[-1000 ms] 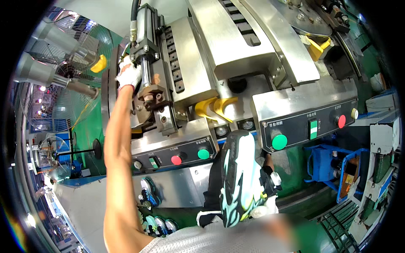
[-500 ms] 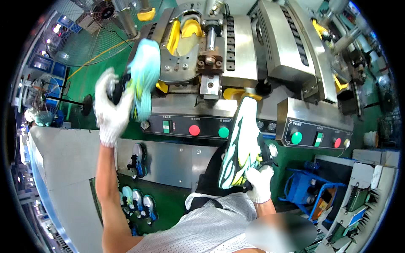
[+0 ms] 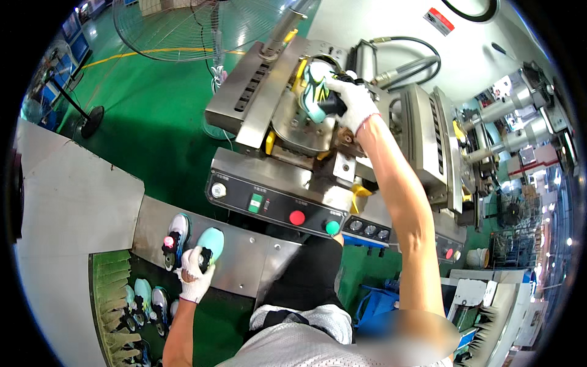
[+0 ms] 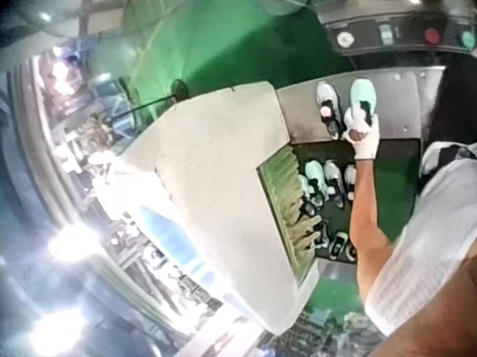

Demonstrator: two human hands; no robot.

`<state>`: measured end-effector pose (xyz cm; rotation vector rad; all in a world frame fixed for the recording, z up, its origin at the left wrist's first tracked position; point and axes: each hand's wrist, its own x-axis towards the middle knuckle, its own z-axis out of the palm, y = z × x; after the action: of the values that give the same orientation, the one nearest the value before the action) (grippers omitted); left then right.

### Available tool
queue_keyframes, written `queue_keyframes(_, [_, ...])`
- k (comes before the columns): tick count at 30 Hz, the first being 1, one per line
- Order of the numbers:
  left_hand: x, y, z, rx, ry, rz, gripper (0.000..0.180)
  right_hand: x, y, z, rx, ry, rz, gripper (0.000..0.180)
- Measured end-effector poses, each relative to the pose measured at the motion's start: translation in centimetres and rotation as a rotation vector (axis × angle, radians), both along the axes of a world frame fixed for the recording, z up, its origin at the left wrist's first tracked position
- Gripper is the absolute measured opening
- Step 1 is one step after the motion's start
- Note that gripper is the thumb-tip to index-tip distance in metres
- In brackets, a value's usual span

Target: The person repeatedly picks up sneakers from a table, places them into a machine, presses a button, and removes them. This cycle is performed multiple times on different pairs of shoes in a factory setting.

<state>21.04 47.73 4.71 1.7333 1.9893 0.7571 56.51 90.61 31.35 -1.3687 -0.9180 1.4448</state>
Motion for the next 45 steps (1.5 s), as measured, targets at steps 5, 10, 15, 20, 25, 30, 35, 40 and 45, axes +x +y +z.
queue_keyframes(5, [-0.6,0.7,-0.6,0.029,-0.177,-0.11,0.07,1.2,12.0,-8.6,0.064,-0.69,-0.111,0.04])
queue_keyframes(10, [-0.8,0.1,-0.9,0.019,-0.176,-0.105,0.064,0.0,16.5,-15.6,0.246,-1.635,0.204,0.051])
queue_keyframes(15, [0.3,2.0,-1.5,0.116,-0.196,-0.097,0.06,0.5,16.3,-14.5,0.078,-1.419,-0.033,0.061])
queue_keyframes(20, [0.4,2.3,-1.1,0.074,-0.195,-0.054,0.054,-2.9,6.2,-7.2,0.365,-1.194,0.044,0.079])
queue_keyframes(25, [0.5,1.9,-0.3,0.036,-0.051,-0.037,0.048,-4.1,-20.1,-4.9,0.595,-0.659,0.199,0.089])
queue_keyframes(30, [0.9,3.3,0.1,0.126,-0.052,-0.075,0.049,5.1,-30.0,-18.5,0.622,-1.356,0.26,0.102])
queue_keyframes(35, [1.0,3.4,1.2,-0.092,-0.137,0.084,0.049,5.1,-30.4,-17.5,0.512,-1.39,0.367,0.103])
queue_keyframes(40, [9.4,2.7,10.0,-0.036,-0.189,-0.107,0.05,8.0,-38.2,-12.4,0.645,-0.845,0.392,0.093])
queue_keyframes(45, [24.3,1.9,15.9,0.003,-0.499,-0.403,0.043,9.8,-48.2,-12.8,0.588,-0.757,0.329,0.09])
